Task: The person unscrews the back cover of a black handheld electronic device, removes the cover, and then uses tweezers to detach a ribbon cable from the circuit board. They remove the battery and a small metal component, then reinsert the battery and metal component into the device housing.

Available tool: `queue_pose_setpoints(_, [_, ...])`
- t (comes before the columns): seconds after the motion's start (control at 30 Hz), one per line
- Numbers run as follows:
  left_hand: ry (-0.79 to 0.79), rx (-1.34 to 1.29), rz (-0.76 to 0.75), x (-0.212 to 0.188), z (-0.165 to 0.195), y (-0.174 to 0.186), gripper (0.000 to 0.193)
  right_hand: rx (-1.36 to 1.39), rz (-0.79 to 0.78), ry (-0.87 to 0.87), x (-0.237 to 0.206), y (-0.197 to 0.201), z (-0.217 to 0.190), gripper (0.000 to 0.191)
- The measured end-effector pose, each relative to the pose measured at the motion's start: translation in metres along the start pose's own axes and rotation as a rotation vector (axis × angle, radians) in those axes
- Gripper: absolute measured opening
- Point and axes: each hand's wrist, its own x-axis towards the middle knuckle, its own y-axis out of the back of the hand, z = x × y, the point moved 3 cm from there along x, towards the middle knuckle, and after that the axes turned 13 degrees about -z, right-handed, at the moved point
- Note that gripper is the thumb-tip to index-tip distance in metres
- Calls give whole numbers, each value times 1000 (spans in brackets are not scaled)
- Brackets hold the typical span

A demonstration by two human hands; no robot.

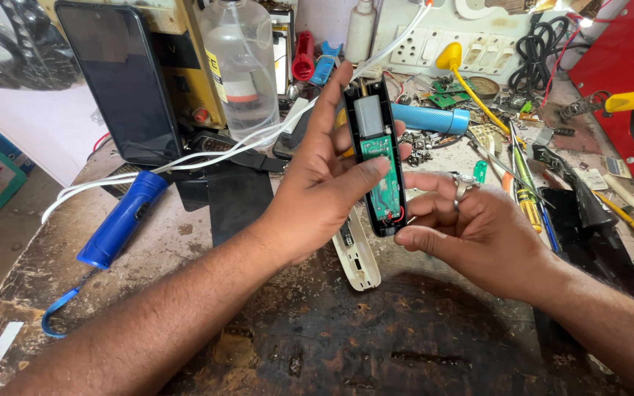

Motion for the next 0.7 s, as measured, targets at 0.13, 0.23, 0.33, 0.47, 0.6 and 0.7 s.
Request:
queue_pose_setpoints(0.13, [10, 63, -6, -1, -2, 1, 95, -28, -35, -14, 0, 1, 1, 51])
queue_pose_setpoints(0.23, [31, 83, 17, 0, -5, 1, 98, -7, -32, -22, 0, 1, 1, 47])
queue_pose_setpoints(0.33, [2, 85, 12, -1, -5, 0, 100, 46, -32, 36, 0, 1, 1, 63])
queue_pose_setpoints(0.47, [-21, 105, -41, -2, -5, -2, 104, 34, -15, 65, 1, 1, 2, 64])
queue_pose_setpoints(0.6, [-2, 120, -114, -5, -5, -4, 116, 49, 15, 47, 2, 2, 3, 65])
queue_pose_setpoints(0.7, [-33, 168, -190, -6, -1, -7, 122, 85, -57, 74, 2, 3, 1, 55])
